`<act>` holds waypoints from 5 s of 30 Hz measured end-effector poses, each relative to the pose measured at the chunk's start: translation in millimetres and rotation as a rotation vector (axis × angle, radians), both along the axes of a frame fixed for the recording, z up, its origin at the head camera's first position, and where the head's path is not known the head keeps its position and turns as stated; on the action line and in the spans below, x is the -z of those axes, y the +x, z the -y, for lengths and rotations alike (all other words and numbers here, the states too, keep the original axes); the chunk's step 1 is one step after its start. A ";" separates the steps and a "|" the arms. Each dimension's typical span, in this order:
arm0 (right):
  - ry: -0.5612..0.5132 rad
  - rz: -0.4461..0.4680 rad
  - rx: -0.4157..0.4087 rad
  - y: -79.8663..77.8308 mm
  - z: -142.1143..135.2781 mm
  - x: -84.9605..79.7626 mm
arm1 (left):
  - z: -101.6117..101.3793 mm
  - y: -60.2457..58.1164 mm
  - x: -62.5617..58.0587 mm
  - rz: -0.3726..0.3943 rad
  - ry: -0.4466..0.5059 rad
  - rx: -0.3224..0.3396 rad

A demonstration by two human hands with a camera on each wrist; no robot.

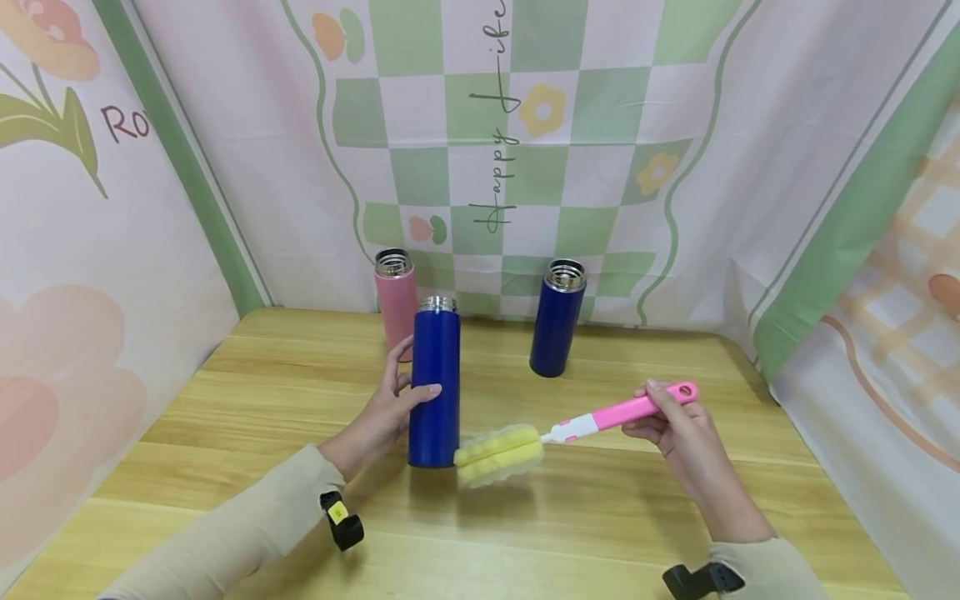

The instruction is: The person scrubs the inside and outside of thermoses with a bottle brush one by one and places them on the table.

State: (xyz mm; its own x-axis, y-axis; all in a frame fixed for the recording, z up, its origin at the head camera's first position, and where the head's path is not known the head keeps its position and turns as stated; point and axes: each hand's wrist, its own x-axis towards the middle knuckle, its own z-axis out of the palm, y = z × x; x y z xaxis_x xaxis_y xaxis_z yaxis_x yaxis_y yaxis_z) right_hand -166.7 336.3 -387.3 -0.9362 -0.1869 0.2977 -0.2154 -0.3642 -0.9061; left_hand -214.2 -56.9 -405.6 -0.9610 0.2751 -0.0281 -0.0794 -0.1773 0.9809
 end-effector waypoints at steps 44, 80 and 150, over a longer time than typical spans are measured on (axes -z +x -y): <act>-0.149 -0.004 0.142 -9.4 3.2 -4.5 | 7.2 5.4 11.7 0.009 -0.107 0.116; -0.350 -0.006 0.315 -14.6 11.5 -14.0 | -1.3 7.2 11.0 0.010 -0.159 0.103; -0.131 0.062 0.023 -3.8 -3.3 -3.2 | 2.0 1.2 -1.8 -0.043 0.035 -0.036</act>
State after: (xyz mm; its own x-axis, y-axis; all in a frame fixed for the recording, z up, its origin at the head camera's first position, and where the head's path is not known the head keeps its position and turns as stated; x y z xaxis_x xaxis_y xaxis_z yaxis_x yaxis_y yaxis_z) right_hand -170.5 339.6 -384.2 -0.9571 -0.1283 0.2598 -0.1705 -0.4755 -0.8630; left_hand -213.0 -58.9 -403.9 -0.9704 0.2406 0.0229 -0.0299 -0.2136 0.9765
